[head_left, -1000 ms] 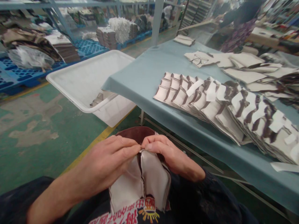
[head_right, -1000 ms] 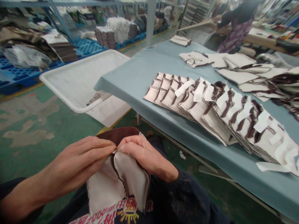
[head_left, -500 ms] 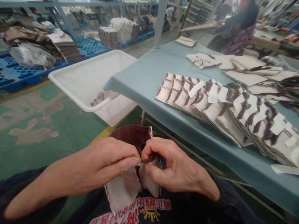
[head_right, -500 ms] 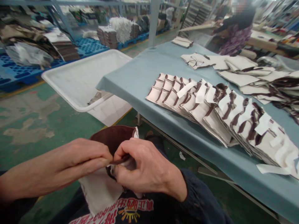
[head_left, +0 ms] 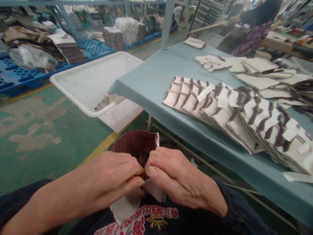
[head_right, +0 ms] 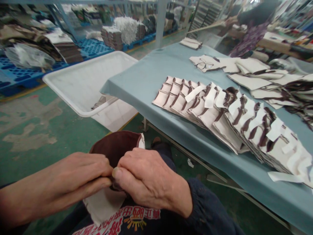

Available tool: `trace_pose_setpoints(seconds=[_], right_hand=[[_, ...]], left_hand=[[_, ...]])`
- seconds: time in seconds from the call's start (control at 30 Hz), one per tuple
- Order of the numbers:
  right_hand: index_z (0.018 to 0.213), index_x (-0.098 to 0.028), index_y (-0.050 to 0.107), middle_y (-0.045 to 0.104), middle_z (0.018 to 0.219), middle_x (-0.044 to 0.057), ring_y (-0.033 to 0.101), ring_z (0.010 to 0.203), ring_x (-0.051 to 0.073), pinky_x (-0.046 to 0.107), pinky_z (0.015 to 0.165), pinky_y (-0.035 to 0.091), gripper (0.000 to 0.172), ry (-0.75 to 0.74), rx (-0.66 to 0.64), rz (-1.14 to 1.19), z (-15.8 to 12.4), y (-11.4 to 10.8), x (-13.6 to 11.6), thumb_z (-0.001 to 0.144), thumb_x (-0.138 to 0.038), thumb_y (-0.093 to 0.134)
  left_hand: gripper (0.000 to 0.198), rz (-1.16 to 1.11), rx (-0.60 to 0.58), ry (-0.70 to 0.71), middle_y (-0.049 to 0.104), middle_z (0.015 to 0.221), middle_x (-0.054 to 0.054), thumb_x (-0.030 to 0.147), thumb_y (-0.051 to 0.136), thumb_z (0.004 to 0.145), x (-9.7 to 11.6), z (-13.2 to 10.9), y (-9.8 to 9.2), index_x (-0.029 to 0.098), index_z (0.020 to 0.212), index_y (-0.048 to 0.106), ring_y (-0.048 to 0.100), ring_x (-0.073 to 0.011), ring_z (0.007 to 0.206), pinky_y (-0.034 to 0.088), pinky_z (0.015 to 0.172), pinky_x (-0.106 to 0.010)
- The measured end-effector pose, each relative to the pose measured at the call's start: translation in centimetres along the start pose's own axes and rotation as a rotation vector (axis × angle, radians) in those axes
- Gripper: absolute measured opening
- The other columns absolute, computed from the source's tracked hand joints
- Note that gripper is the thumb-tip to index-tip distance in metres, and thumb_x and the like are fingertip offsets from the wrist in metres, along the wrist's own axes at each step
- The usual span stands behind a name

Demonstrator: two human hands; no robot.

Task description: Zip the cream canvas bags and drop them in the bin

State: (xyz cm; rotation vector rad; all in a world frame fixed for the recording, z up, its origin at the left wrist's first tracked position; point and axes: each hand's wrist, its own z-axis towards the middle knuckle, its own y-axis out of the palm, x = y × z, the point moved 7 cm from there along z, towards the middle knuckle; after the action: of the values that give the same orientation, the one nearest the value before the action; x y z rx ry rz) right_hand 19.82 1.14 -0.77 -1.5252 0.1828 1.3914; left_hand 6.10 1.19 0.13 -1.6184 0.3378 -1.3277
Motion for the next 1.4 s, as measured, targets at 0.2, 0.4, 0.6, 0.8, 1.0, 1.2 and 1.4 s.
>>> trace_pose_setpoints(seconds=[0.2,0.4,0.6,0.8,1.0,1.2,1.4], right_hand=[[0.077,-0.022,0.051,0.055,0.073,-0.001,0.047,0.067,0.015,0.031,0.069,0.038,0.043,0.017,0.042,0.118,0.2,0.6,0.6,0.115,-0.037,0.037],[0.073,-0.021,0.052,0.043,0.063,-0.006,0.034,0.057,0.011,0.026,0.053,0.03,0.055,0.203,0.065,0.452,0.2,2.5,3.8,0.104,-0.066,0.055],[0.067,-0.022,0.045,0.033,0.061,-0.009,0.026,0.055,0.009,0.024,0.047,0.023,0.059,0.301,-0.016,0.732,0.1,3.7,4.0,0.091,-0.067,0.076],[0.072,-0.021,0.051,0.048,0.063,-0.006,0.035,0.056,0.01,0.024,0.053,0.034,0.045,0.203,0.07,0.475,-0.2,2.4,2.9,0.104,-0.05,0.063],[0.078,-0.023,0.052,0.057,0.068,-0.002,0.047,0.063,0.014,0.029,0.063,0.041,0.026,-0.08,0.275,0.187,0.0,1.6,1.6,0.104,-0.025,0.053],[0.084,-0.024,0.051,0.055,0.071,-0.003,0.049,0.062,0.014,0.027,0.06,0.039,0.018,-0.066,0.424,0.274,-0.2,2.2,2.0,0.101,-0.019,0.05],[0.089,-0.024,0.054,0.058,0.073,-0.001,0.052,0.066,0.016,0.029,0.063,0.04,0.018,-0.224,0.371,0.116,-0.3,1.5,0.8,0.105,-0.016,0.049]], left_hand=[[0.038,0.242,0.179,0.036,0.055,0.066,0.005,0.015,0.038,0.111,0.5,0.2,0.2,0.023,0.076,0.05,0.05,-0.014,0.055,0.035,0.053,-0.033],[0.039,0.208,0.24,0.011,0.053,0.064,0.005,0.017,0.04,0.112,-0.4,0.4,0.4,0.023,0.074,0.048,0.051,-0.0131,0.055,0.035,0.054,-0.031],[0.034,-0.122,0.134,-0.055,0.064,0.074,0.005,0.023,0.045,0.114,-0.5,0.0,0.1,0.022,0.084,0.059,0.06,-0.0117,0.064,0.042,0.063,-0.025],[0.028,-0.17,0.107,-0.13,0.067,0.081,0.004,0.025,0.048,0.112,-1.0,-0.6,0.2,0.023,0.09,0.064,0.063,-0.0141,0.073,0.044,0.07,-0.025],[0.029,-0.328,0.256,-0.184,0.057,0.069,0.006,0.023,0.058,0.106,-3.1,-0.3,0.4,0.021,0.077,0.057,0.051,-0.0112,0.061,0.039,0.059,-0.022],[0.063,-0.809,0.381,-0.271,0.044,0.064,0.005,0.074,0.063,0.099,-5.4,-0.2,3.2,0.021,0.069,0.047,0.039,-0.0118,0.057,0.034,0.052,-0.024],[0.068,-0.897,0.395,-0.344,0.045,0.064,0.004,0.083,0.064,0.091,-5.5,-0.8,4.0,0.021,0.069,0.049,0.04,-0.0123,0.057,0.035,0.05,-0.023]])
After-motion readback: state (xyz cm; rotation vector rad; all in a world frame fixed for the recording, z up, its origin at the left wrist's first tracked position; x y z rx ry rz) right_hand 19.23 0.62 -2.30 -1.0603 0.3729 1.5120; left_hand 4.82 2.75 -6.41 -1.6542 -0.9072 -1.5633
